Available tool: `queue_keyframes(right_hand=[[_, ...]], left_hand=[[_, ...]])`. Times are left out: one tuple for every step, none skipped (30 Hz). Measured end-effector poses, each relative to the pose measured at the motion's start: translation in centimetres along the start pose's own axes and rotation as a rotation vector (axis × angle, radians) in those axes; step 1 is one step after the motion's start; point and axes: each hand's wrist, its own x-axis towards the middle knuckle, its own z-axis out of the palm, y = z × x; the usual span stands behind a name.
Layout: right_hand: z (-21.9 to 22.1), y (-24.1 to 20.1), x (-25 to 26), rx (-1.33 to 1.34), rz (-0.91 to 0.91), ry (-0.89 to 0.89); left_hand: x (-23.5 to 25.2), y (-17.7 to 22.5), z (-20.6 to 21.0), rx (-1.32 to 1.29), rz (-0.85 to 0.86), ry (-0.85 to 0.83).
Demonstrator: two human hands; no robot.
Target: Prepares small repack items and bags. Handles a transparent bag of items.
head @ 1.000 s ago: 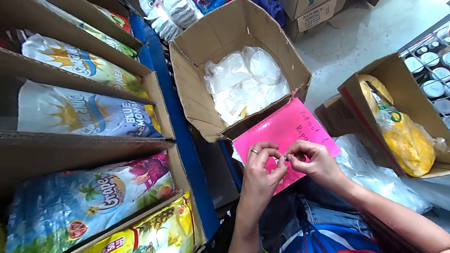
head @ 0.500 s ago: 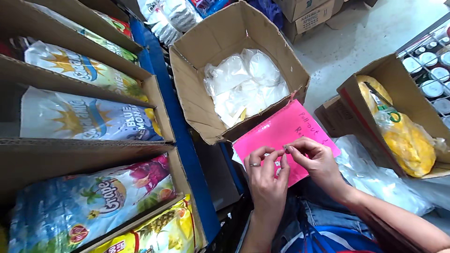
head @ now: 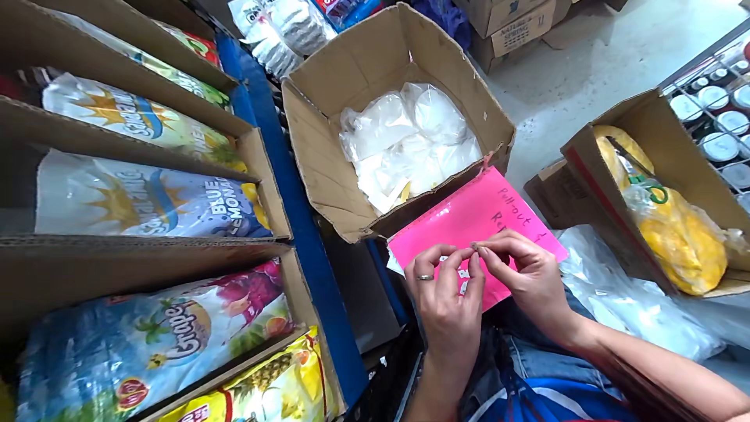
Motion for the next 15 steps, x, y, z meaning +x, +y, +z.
queue_keyframes(right_hand=[[0.0, 0.0, 0.0, -0.006, -0.012, 0.000], [0.0, 0.0, 0.0, -0.015, -0.023, 0.000], [0.0, 0.0, 0.1, -0.022, -0.034, 0.001], [0.1, 0.0, 0.1, -0.025, -0.045, 0.002], [0.1, 0.0, 0.1, -0.025, -0.056, 0.001], [0.1, 0.1, 0.2, -0.024, -0.064, 0.001], [0.1, 0.1, 0.2, -0.026, -0.068, 0.000], [0.1, 0.1, 0.2, -0.029, -0.070, -0.002], [0.1, 0.0, 0.2, -0.033, -0.072, -0.004], [0.0, 0.0, 0.3, -0.038, -0.072, -0.006], [0.0, 0.0, 0.3, -0.041, -0.071, -0.008], [0.0, 0.0, 0.4, -0.040, -0.069, -0.010], [0.0, 0.0, 0.4, -0.034, -0.066, -0.013], [0.0, -0.1, 0.5, -0.030, -0.058, -0.018], [0.0, -0.1, 0.6, -0.025, -0.049, -0.022]], left_hand=[[0.1, 0.0, 0.0, -0.004, -0.003, -0.001], [0.1, 0.0, 0.1, -0.006, -0.005, -0.001], [0.1, 0.0, 0.1, -0.006, -0.006, -0.001], [0.1, -0.1, 0.1, -0.005, -0.006, -0.001], [0.1, -0.1, 0.1, -0.002, -0.002, -0.001], [0.2, -0.1, 0.1, 0.004, 0.006, -0.002], [0.3, -0.2, 0.2, 0.008, 0.021, -0.004], [0.4, -0.4, 0.2, 0.007, 0.041, -0.008], [0.5, -0.6, 0.3, 0.003, 0.063, -0.010], [0.6, -0.8, 0.4, -0.010, 0.078, -0.018], [0.7, -1.1, 0.4, -0.034, 0.086, -0.024], [0.8, -1.3, 0.6, -0.065, 0.088, -0.028], [0.9, -1.5, 0.7, -0.102, 0.083, -0.032], [0.9, -1.6, 0.7, -0.144, 0.067, -0.037], [0.9, -1.7, 0.8, -0.187, 0.045, -0.042]])
